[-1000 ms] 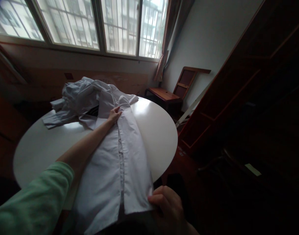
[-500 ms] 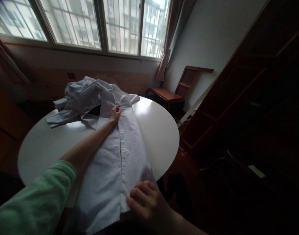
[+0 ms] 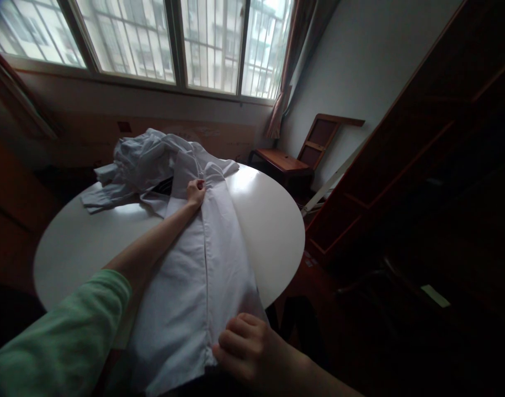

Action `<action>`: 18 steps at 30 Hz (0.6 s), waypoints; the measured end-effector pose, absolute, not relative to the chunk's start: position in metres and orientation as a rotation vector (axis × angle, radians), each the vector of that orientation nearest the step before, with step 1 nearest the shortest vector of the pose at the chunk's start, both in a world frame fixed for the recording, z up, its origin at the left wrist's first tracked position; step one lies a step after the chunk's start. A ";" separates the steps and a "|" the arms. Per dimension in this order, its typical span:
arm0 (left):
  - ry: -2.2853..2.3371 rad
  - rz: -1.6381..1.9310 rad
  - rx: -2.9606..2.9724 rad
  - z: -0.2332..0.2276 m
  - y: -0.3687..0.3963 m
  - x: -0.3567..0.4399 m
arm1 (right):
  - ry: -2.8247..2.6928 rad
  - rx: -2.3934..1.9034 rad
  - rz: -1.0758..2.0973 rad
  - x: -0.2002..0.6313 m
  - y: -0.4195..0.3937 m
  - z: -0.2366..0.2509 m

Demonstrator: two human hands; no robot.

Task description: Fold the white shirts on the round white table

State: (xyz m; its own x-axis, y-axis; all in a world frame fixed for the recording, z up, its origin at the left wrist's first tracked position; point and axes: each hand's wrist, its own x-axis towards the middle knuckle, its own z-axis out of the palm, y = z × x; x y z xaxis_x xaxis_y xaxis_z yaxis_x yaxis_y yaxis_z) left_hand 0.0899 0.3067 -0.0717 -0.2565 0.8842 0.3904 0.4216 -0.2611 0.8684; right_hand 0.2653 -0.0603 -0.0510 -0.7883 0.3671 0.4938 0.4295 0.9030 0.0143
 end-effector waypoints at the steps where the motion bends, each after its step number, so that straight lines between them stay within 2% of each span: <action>1: 1.616 1.531 1.604 -0.071 0.306 0.090 | -2.586 -0.575 -0.168 0.266 -0.059 -0.052; 5: 1.690 1.461 1.716 -0.070 0.302 0.091 | -2.628 -0.574 -0.131 0.268 -0.056 -0.050; 10: 1.683 1.206 2.048 -0.071 0.296 0.093 | -2.691 -0.544 -0.037 0.259 -0.061 -0.036; 15: 1.617 1.109 2.154 -0.076 0.281 0.083 | -2.786 -0.384 -0.028 0.223 -0.073 -0.057; 18: 1.532 1.123 2.131 -0.076 0.270 0.072 | -2.833 -0.200 0.132 0.200 -0.071 -0.060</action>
